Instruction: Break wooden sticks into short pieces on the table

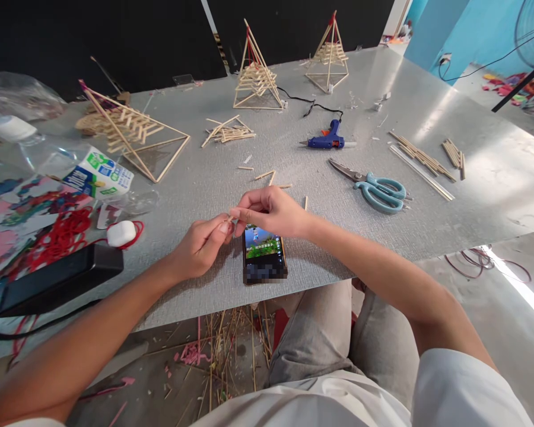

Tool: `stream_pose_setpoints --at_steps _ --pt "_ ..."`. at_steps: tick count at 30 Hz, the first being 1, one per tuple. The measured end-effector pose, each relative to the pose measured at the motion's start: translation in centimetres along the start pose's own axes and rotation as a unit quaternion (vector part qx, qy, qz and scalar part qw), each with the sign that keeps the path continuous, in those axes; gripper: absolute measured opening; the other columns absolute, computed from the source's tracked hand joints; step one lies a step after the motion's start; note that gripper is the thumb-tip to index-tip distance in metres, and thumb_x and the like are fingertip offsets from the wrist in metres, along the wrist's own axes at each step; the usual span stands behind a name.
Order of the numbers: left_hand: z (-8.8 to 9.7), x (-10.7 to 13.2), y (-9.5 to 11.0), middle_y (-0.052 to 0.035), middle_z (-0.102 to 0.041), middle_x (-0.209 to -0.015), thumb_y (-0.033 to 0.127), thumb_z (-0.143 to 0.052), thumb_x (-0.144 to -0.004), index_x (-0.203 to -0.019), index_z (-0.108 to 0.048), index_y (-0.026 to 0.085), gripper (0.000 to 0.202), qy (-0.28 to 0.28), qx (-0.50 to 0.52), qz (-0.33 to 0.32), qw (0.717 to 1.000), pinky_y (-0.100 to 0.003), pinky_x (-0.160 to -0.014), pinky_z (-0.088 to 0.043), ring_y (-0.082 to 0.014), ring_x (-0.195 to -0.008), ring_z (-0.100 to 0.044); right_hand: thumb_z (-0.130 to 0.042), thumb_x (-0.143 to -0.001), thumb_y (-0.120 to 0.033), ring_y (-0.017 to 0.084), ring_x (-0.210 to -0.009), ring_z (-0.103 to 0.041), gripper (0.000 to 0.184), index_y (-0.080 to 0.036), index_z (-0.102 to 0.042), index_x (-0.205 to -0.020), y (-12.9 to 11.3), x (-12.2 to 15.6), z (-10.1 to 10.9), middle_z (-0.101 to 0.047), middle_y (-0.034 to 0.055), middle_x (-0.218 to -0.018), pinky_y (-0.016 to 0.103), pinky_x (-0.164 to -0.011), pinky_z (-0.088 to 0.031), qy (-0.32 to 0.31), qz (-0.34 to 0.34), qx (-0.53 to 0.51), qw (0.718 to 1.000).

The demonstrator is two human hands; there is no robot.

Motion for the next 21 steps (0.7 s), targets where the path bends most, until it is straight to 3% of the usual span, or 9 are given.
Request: stream_pose_setpoints --at_steps 6,11,21 --pt "0.1 -0.1 -0.6 0.0050 -0.039 -0.061 0.044 -0.040 -0.115 -0.077 -0.051 0.022 0.045 0.014 0.028 0.049 0.998 -0.031 -0.054 -0.030 -0.0119 -0.054 -0.038 -0.081 -0.095 -0.056 0.011 -0.067 -0.070 0.043 -0.016 -0.071 -0.084 -0.5 0.4 -0.1 -0.082 0.0051 -0.080 0.024 -0.063 -0.053 0.006 0.027 0.095 0.995" --pt "0.3 0.0 -1.0 0.0050 -0.036 -0.062 0.051 -0.043 -0.114 -0.079 -0.055 0.021 0.048 0.038 0.063 0.081 0.994 -0.033 -0.056 -0.027 -0.0125 -0.056 -0.034 -0.077 -0.097 -0.057 0.010 -0.068 -0.068 0.043 -0.015 -0.072 -0.088 -0.6 0.1 -0.1 -0.082 0.0057 -0.083 0.025 -0.064 -0.051 0.008 0.027 0.105 0.994" --pt "0.1 -0.1 -1.7 0.0044 -0.036 -0.061 0.054 -0.046 -0.111 -0.073 -0.049 0.023 0.049 0.044 0.097 0.127 0.986 -0.033 -0.057 -0.025 -0.0140 -0.057 -0.033 -0.064 -0.105 -0.057 0.009 -0.067 -0.058 0.045 -0.014 -0.076 -0.094 -1.1 0.0 0.2 -0.082 0.0057 -0.087 0.025 -0.063 -0.045 0.005 0.036 0.186 0.982"
Point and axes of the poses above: each hand's wrist, its own x-axis away from the middle knuckle, its own z-axis out of the back of the hand, y = z × x, the point moved 6 cm from there along -x, towards the middle knuckle
